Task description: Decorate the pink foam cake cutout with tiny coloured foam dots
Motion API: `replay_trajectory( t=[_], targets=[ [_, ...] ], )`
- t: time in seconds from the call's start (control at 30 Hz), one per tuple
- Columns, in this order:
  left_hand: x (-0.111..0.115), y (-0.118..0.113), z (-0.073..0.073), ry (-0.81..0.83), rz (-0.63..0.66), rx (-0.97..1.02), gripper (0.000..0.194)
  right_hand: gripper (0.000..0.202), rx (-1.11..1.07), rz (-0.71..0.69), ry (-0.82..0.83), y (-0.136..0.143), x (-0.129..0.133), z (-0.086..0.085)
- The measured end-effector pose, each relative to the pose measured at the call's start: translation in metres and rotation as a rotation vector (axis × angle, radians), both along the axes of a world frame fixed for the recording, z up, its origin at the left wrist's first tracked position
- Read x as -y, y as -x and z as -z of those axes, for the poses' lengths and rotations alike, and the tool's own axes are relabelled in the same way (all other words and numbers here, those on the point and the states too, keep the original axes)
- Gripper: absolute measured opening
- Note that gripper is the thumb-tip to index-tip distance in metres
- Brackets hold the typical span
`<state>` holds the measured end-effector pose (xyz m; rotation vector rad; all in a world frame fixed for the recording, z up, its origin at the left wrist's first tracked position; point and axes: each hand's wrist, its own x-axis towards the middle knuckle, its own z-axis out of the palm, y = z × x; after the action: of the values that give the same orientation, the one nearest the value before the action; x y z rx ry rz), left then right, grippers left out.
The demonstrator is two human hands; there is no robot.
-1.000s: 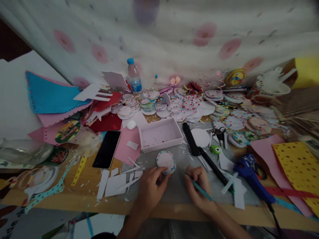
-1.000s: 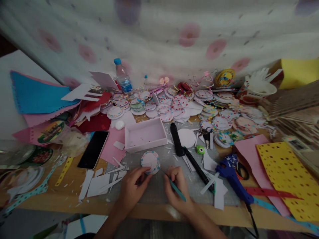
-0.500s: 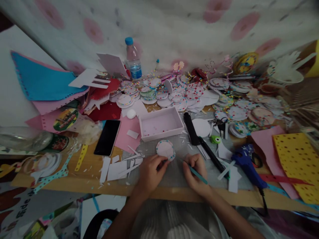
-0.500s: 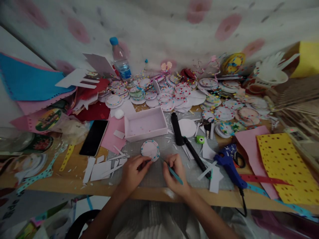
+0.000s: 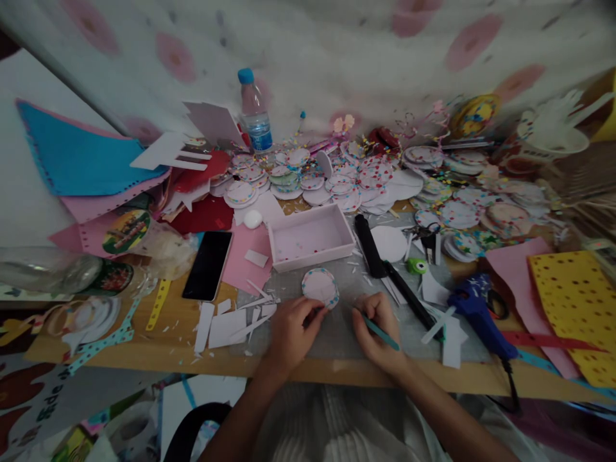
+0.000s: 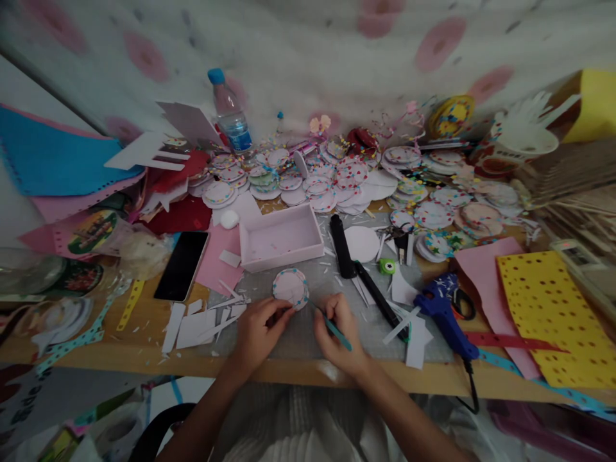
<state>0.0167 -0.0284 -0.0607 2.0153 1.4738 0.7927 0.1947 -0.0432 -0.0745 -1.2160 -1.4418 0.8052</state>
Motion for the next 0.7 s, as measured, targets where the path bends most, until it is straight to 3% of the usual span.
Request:
replay_trajectory(
  t=[0.7],
  targets=[
    [-0.0007,-0.0008,-0.0049,0.03,-0.004,-0.044,0.007,0.024,-0.026,-0.006,-0.002,0.0014,-0.0003,-0.0053]
  ],
)
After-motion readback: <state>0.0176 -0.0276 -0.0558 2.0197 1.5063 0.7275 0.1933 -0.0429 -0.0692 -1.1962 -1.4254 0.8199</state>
